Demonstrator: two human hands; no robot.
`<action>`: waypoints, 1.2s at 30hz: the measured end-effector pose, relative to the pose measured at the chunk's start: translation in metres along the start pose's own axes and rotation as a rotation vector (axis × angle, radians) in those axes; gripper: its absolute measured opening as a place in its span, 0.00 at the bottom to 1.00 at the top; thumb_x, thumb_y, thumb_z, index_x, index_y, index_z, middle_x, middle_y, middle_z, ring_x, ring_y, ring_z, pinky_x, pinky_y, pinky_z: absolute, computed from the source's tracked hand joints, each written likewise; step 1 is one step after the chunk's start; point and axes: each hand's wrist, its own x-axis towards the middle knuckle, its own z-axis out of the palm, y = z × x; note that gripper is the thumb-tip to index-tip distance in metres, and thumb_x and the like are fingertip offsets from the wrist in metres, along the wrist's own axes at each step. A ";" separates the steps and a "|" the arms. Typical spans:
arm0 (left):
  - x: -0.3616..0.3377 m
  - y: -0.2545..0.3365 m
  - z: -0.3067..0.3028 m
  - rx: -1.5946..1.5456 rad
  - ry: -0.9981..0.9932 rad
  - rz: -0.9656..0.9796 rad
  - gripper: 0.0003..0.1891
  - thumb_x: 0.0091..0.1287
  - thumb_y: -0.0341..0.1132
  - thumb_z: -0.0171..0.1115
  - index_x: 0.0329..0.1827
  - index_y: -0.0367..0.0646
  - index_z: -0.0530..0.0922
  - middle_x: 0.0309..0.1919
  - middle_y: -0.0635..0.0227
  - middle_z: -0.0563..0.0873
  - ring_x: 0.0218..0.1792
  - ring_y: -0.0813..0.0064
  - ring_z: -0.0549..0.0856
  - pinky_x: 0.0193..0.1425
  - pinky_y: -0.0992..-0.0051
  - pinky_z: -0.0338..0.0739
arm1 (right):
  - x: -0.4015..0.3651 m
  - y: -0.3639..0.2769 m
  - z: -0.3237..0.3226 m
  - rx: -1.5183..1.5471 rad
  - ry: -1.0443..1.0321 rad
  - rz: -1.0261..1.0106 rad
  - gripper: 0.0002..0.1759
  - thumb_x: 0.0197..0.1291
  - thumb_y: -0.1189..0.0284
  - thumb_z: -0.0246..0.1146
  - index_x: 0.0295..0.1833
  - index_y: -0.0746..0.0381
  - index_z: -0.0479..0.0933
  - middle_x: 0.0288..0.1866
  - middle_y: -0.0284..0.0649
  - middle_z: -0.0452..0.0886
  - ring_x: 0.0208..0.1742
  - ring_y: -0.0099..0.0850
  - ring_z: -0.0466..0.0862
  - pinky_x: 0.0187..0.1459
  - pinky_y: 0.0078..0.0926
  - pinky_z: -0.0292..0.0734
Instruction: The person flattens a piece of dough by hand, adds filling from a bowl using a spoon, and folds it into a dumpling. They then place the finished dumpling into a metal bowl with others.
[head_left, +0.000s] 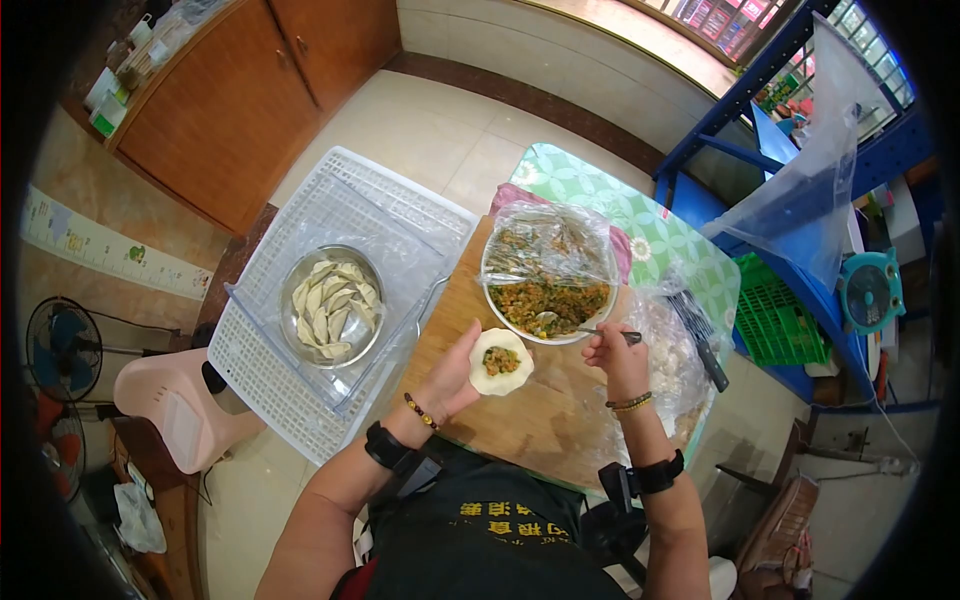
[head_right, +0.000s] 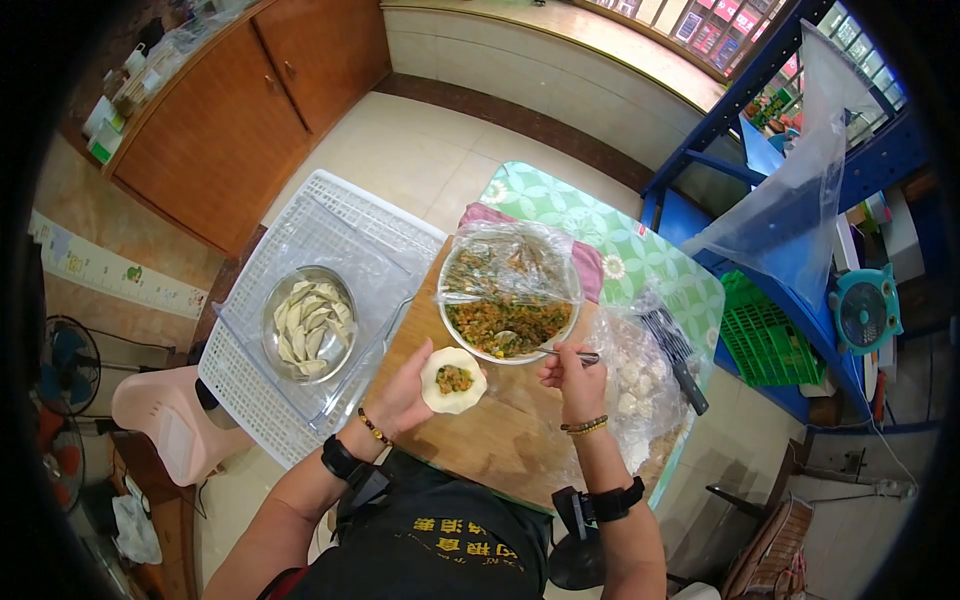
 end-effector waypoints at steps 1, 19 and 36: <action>0.000 0.000 0.001 0.000 -0.001 -0.002 0.35 0.78 0.58 0.31 0.66 0.33 0.67 0.63 0.47 0.76 0.63 0.55 0.78 0.68 0.60 0.72 | -0.001 0.001 0.001 -0.034 -0.008 -0.009 0.11 0.70 0.68 0.58 0.45 0.66 0.76 0.30 0.38 0.81 0.26 0.26 0.84 0.27 0.21 0.80; -0.004 0.002 0.003 -0.056 -0.016 -0.003 0.32 0.79 0.55 0.33 0.63 0.32 0.70 0.59 0.49 0.79 0.60 0.57 0.80 0.67 0.61 0.74 | -0.001 0.008 0.003 0.090 -0.032 0.002 0.11 0.71 0.67 0.58 0.47 0.64 0.76 0.31 0.36 0.81 0.29 0.27 0.84 0.30 0.23 0.81; -0.006 0.008 0.015 0.008 0.033 0.047 0.34 0.79 0.56 0.33 0.66 0.30 0.67 0.63 0.48 0.76 0.64 0.55 0.77 0.70 0.61 0.70 | -0.034 -0.014 0.000 0.065 -0.113 -0.108 0.11 0.71 0.68 0.57 0.49 0.66 0.76 0.32 0.37 0.82 0.31 0.28 0.84 0.32 0.23 0.80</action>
